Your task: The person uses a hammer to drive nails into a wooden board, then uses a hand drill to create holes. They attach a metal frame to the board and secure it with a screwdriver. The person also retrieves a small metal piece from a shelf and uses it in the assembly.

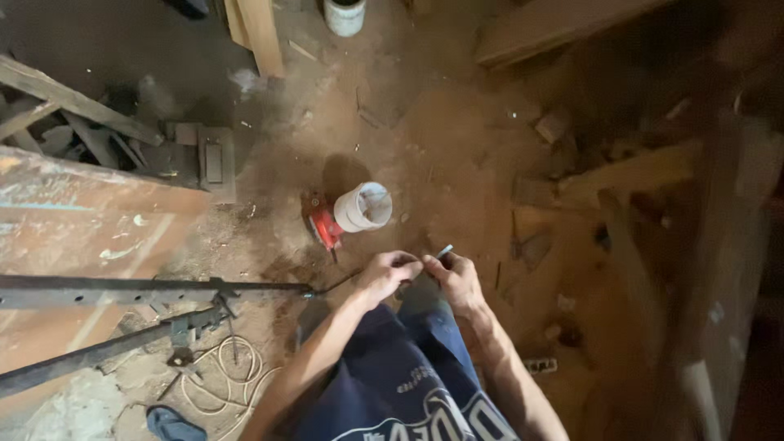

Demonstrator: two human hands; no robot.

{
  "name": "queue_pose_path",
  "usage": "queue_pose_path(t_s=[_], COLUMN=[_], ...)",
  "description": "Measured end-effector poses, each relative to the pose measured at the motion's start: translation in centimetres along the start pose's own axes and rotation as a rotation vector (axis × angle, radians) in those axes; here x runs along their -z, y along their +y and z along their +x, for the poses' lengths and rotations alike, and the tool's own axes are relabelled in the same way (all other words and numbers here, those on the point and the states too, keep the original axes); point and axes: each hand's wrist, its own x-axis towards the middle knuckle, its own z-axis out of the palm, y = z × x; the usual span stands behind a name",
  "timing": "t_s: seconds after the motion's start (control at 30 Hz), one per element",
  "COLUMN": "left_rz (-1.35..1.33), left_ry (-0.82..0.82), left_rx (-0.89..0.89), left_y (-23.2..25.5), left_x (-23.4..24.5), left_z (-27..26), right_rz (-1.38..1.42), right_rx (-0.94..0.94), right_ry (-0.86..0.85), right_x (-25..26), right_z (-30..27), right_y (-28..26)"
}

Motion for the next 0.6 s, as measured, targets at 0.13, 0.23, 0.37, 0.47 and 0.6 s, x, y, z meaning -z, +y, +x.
queue_pose_path(t_s=[0.13,0.23,0.37,0.47,0.6], left_rz=[-0.078,-0.193,-0.206,-0.349,-0.251], left_ry=[0.029,0.065,0.172,0.28,0.281], left_rx=[-0.026,-0.085,-0.226,-0.188,-0.154], left_y=[3.4,6.0,8.7,10.6,13.6], left_x=[-4.4,-4.0,-2.2,-1.0,2.7], left_z=[6.6,10.7,14.1,16.3,19.6], right_rz=[-0.173,-0.239,-0.22,-0.308,-0.607], right_rx=[0.03,0.035,0.164,0.209,0.244], right_ry=[-0.047,-0.074,-0.195,-0.275,-0.349], right_x=[6.6,7.8,7.4,7.3,6.6], right_z=[5.7,10.1,15.5,20.2,29.3], right_y=[-4.0,-7.6,-11.5,-13.2,-14.9])
